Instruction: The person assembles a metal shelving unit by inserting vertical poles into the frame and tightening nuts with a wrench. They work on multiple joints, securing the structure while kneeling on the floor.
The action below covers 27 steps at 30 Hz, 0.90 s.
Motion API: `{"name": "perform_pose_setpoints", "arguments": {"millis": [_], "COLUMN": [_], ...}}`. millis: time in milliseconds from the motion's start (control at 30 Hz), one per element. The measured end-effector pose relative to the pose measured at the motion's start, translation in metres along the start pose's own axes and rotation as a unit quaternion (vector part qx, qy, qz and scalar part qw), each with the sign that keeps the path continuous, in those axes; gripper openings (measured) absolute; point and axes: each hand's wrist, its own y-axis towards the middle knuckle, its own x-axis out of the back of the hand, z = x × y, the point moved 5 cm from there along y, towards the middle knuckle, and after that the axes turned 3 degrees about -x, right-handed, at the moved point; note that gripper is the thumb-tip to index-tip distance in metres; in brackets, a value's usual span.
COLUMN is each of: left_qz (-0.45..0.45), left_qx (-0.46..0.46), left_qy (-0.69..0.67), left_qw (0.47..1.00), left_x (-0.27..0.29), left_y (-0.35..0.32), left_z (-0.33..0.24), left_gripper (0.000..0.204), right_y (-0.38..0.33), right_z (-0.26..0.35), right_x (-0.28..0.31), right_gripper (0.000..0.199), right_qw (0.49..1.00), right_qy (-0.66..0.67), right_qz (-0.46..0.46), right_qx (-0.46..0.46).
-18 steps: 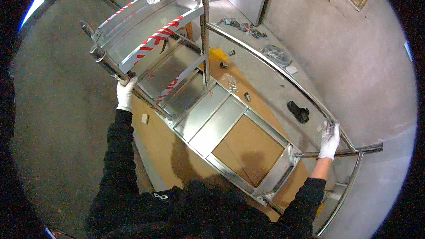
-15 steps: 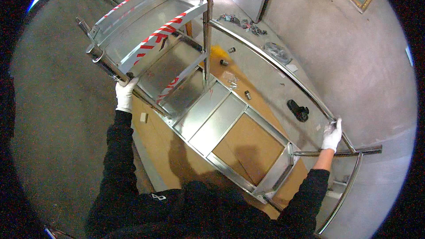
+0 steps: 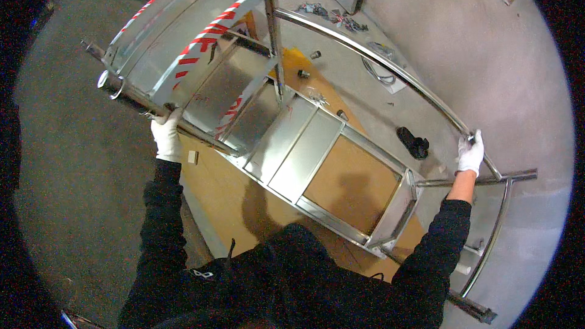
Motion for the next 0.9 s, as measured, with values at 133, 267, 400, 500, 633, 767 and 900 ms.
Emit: {"name": "perform_pose_setpoints", "arguments": {"millis": [133,267,400,500,633,767,900], "left_qz": [-0.016,-0.007,-0.024,0.014,0.041,0.054,0.146], "left_qx": [-0.002,0.070,0.015,-0.002,-0.034,-0.038,-0.098], "left_qy": [-0.061,-0.014,0.000,0.088,0.128,0.148,0.312], "left_qw": [0.998,0.997,1.000,0.996,0.990,0.987,0.934], "left_x": [-0.016,-0.010,-0.019,-0.015,-0.003,-0.002,-0.001], "left_y": [0.001,-0.009,0.000,-0.002,-0.004,0.002,-0.005], "left_z": [-0.006,-0.013,-0.019,-0.010,-0.002,0.013,0.029], "left_gripper": [0.019,0.017,0.012,0.015,0.016,0.018,0.022], "right_y": [0.009,0.014,0.018,0.002,-0.073,-0.148,-0.232], "right_z": [0.011,0.007,0.014,0.015,-0.029,-0.113,-0.208], "right_x": [0.005,0.018,0.027,0.013,-0.031,-0.099,-0.214], "right_gripper": [0.024,0.025,0.029,0.036,0.027,0.019,0.015], "right_qw": [0.999,0.999,0.997,0.998,0.991,0.997,0.993], "right_qy": [0.014,0.016,0.015,0.031,0.121,0.073,0.074], "right_qz": [-0.027,-0.041,-0.054,-0.008,0.017,-0.023,0.031], "right_qx": [0.008,0.011,0.052,0.056,0.054,-0.018,-0.089]}}
